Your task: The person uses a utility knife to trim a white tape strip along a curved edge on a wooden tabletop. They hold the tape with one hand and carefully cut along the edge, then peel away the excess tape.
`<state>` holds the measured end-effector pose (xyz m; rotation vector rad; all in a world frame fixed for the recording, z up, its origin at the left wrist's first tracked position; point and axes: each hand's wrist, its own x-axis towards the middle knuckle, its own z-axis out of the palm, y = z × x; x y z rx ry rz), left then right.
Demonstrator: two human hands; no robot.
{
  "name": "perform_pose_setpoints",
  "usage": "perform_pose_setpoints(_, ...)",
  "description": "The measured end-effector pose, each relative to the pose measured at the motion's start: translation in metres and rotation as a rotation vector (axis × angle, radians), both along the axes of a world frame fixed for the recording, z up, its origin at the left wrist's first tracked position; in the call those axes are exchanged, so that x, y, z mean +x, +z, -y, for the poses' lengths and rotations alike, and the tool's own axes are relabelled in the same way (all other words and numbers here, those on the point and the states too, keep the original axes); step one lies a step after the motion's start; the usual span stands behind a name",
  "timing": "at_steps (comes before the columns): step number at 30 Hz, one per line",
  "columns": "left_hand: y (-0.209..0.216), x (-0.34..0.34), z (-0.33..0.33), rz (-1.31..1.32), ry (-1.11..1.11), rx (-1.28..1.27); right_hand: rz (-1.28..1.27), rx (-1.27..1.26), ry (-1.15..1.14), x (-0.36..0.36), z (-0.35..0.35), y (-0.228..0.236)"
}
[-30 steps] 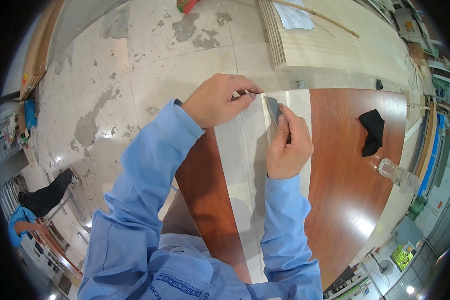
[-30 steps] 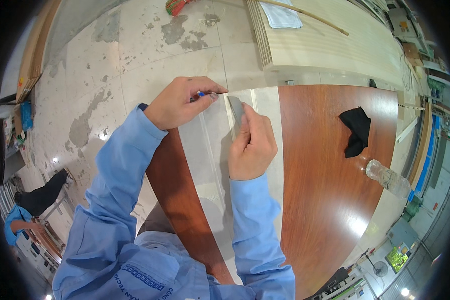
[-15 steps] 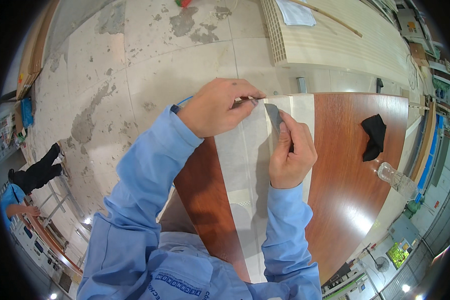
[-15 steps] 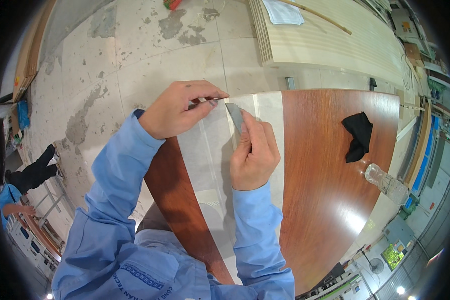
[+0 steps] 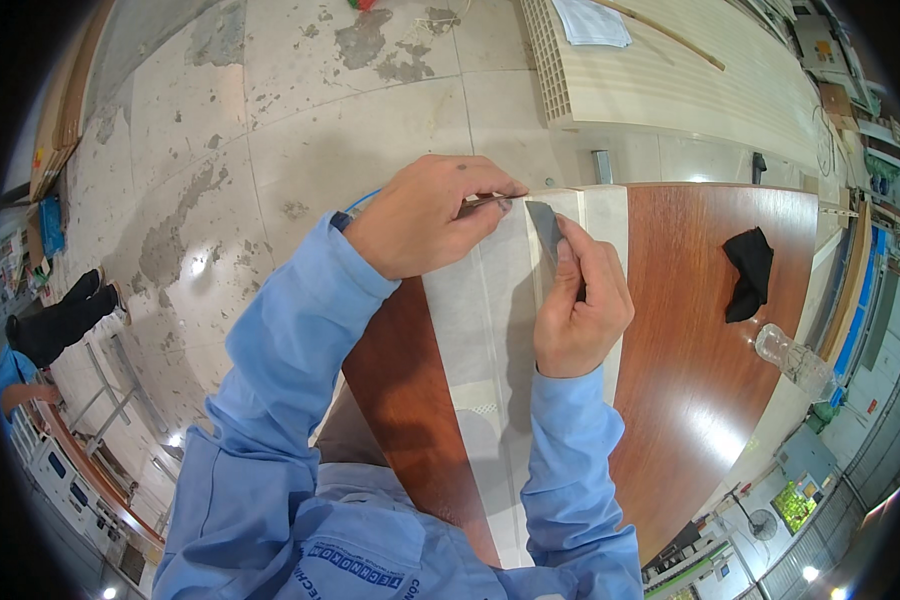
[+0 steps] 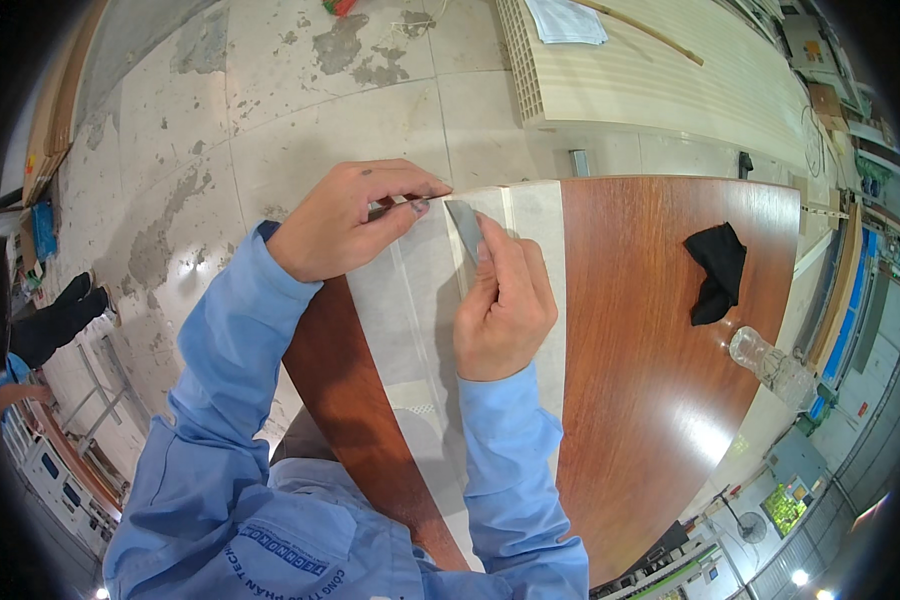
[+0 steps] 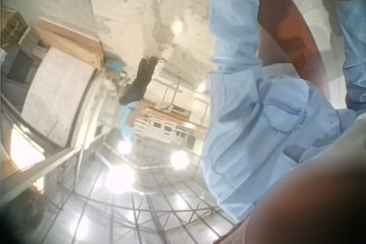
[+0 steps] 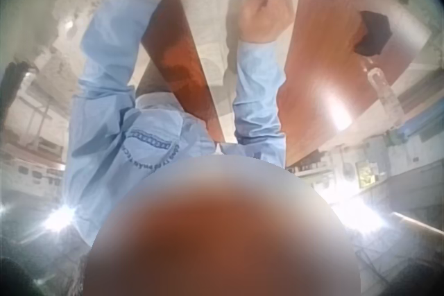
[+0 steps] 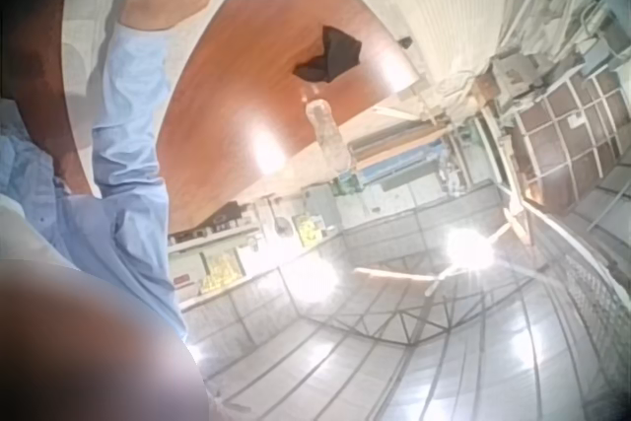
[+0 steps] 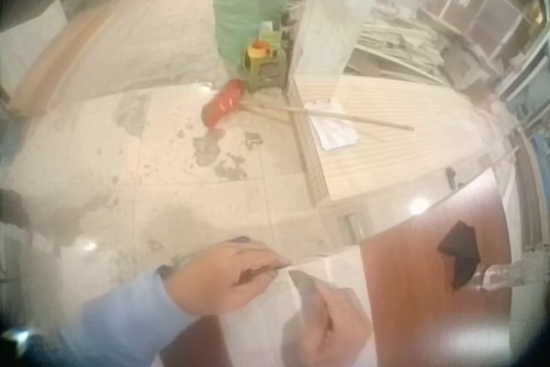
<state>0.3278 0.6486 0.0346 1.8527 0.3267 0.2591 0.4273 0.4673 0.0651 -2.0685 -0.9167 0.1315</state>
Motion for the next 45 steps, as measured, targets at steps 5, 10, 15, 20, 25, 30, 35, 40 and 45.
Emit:
perform_pose_setpoints(5,0.001,0.000,0.000,-0.001,0.008,-0.011,-0.017,-0.001,0.008,0.002,-0.001,0.001)
perform_pose_setpoints(10,0.001,0.000,0.000,-0.003,0.002,-0.016,0.011,-0.020,0.010,0.003,0.000,0.002)
perform_pose_setpoints(15,0.002,-0.001,-0.001,-0.012,-0.004,-0.032,0.010,-0.040,0.009,0.003,0.001,0.003)
perform_pose_setpoints(20,0.003,-0.001,-0.002,-0.017,-0.009,-0.067,0.042,-0.030,0.039,0.004,0.001,0.003)
perform_pose_setpoints(25,0.003,-0.001,-0.002,-0.018,-0.007,-0.080,0.028,-0.033,0.036,0.005,0.000,0.004)
perform_pose_setpoints(30,0.002,-0.001,-0.002,-0.028,-0.004,-0.091,-0.008,-0.035,0.023,0.005,-0.001,0.006)
perform_pose_setpoints(35,0.002,-0.001,-0.002,-0.030,0.003,-0.097,-0.088,-0.043,0.010,0.010,-0.001,0.006)
perform_pose_setpoints(40,0.003,-0.001,-0.002,-0.023,-0.008,-0.095,-0.107,-0.019,0.026,0.012,0.000,0.005)
perform_pose_setpoints(45,0.002,-0.001,-0.002,-0.017,-0.004,-0.110,-0.126,-0.011,0.024,0.013,-0.001,0.004)
